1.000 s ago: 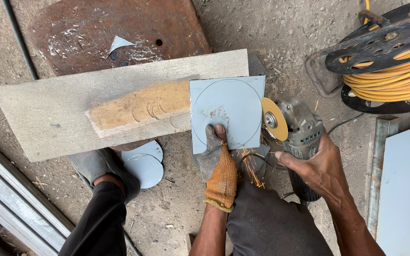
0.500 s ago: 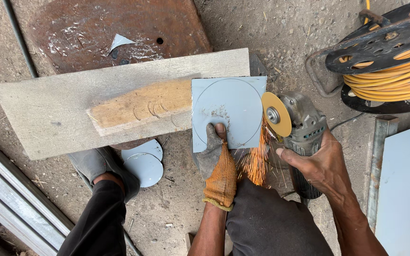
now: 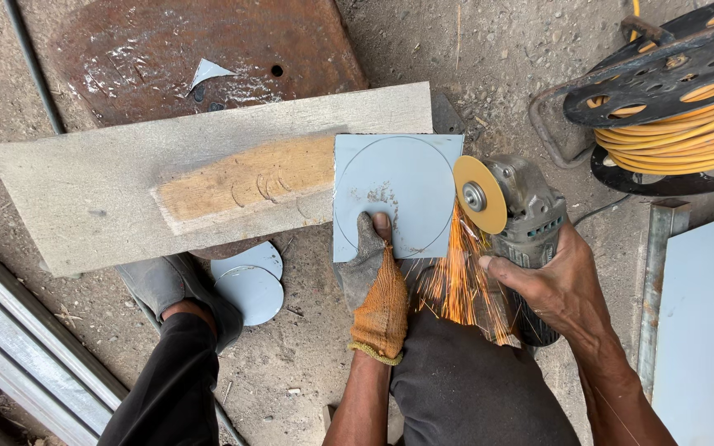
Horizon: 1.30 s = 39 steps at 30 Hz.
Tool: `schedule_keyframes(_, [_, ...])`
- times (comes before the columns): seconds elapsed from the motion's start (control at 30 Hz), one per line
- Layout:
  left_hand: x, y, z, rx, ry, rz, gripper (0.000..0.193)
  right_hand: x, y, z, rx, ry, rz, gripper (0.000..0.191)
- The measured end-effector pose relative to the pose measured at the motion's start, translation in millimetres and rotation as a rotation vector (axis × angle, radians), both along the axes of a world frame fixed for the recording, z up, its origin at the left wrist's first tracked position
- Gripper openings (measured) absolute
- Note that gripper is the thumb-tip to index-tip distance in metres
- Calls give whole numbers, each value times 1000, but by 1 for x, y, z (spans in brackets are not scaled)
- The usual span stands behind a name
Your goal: The person sits on the ground and uses an angle grinder to cut a circular shape from a square metal sheet. They hold the sheet with a gloved hand and guide the grinder along a marked line, producing sparks as the cut progresses.
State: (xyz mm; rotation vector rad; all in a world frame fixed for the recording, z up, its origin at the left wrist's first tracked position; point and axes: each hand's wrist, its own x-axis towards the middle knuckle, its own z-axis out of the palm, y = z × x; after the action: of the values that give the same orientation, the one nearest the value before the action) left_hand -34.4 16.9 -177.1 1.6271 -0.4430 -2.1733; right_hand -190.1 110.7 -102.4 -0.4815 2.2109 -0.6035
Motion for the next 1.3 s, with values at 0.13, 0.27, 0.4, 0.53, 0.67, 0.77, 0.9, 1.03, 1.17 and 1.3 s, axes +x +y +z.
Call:
schedule_keyframes(0.13, [2,2,3,-53,-13,-21,46,2,1,1,6,2,-1,73])
schedule_keyframes(0.27, [3,1,2,-186,-88,-61,48,2,4,-1,27,1,1,72])
schedule_keyframes(0.4, [1,-1,5,-188,-46,-46,51,2,7,-2,57,51,69,72])
schedule_keyframes(0.53, [3,-1,10,-68,65,19,56,3,8,-3,20,25,27,73])
schedule_keyframes(0.67, [4,-3,10,53,110,28,57,2,9,-4,32,21,19,74])
schedule_keyframes(0.77, [3,-2,7,192,87,-2,54,1,9,-6,62,26,13,76])
schedule_keyframes(0.9, [3,-1,2,63,74,-13,52,0,7,-5,75,38,30,74])
schedule_keyframes(1.03, [3,0,0,-9,39,-33,51,0,2,-1,41,-2,-9,74])
schedule_keyframes(1.17, [4,1,1,-46,3,-54,50,-1,-2,1,35,11,-4,68])
schedule_keyframes(1.3, [4,1,1,-74,-19,-65,49,-1,0,-1,-34,42,39,69])
